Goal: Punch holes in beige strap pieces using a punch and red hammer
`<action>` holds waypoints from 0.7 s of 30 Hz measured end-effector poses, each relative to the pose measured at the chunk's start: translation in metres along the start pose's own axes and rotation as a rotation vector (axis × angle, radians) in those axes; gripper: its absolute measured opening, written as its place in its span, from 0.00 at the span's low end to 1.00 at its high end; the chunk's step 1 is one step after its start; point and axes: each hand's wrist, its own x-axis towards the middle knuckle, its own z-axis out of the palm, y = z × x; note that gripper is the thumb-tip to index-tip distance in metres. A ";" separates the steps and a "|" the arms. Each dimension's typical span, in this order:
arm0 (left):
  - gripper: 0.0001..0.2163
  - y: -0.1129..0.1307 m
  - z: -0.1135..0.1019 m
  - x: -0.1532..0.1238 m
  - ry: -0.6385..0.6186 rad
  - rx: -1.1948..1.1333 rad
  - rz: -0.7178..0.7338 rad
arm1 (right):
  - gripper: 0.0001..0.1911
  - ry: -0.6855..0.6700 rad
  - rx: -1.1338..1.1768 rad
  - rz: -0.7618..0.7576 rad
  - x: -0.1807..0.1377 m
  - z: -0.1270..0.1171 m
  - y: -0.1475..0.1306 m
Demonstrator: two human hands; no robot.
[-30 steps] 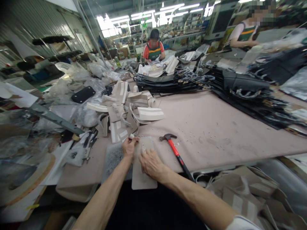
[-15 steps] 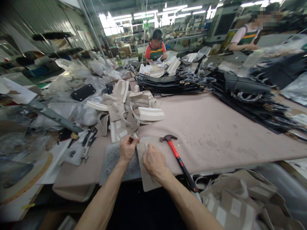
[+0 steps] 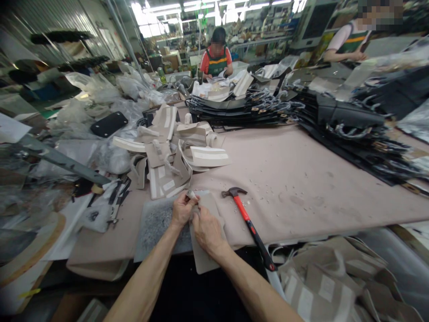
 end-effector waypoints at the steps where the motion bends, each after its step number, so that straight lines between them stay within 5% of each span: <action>1: 0.10 -0.002 -0.001 -0.001 0.001 -0.005 -0.007 | 0.19 0.011 0.062 0.005 -0.001 0.001 0.003; 9: 0.09 0.006 0.003 0.002 -0.068 0.033 -0.037 | 0.22 0.101 0.360 0.200 -0.002 0.008 0.015; 14: 0.08 0.008 0.001 0.001 -0.077 0.090 -0.022 | 0.22 0.137 0.384 0.158 0.004 0.011 0.010; 21: 0.10 -0.003 0.001 -0.006 -0.054 0.075 -0.040 | 0.26 0.003 0.281 0.036 -0.016 -0.004 0.020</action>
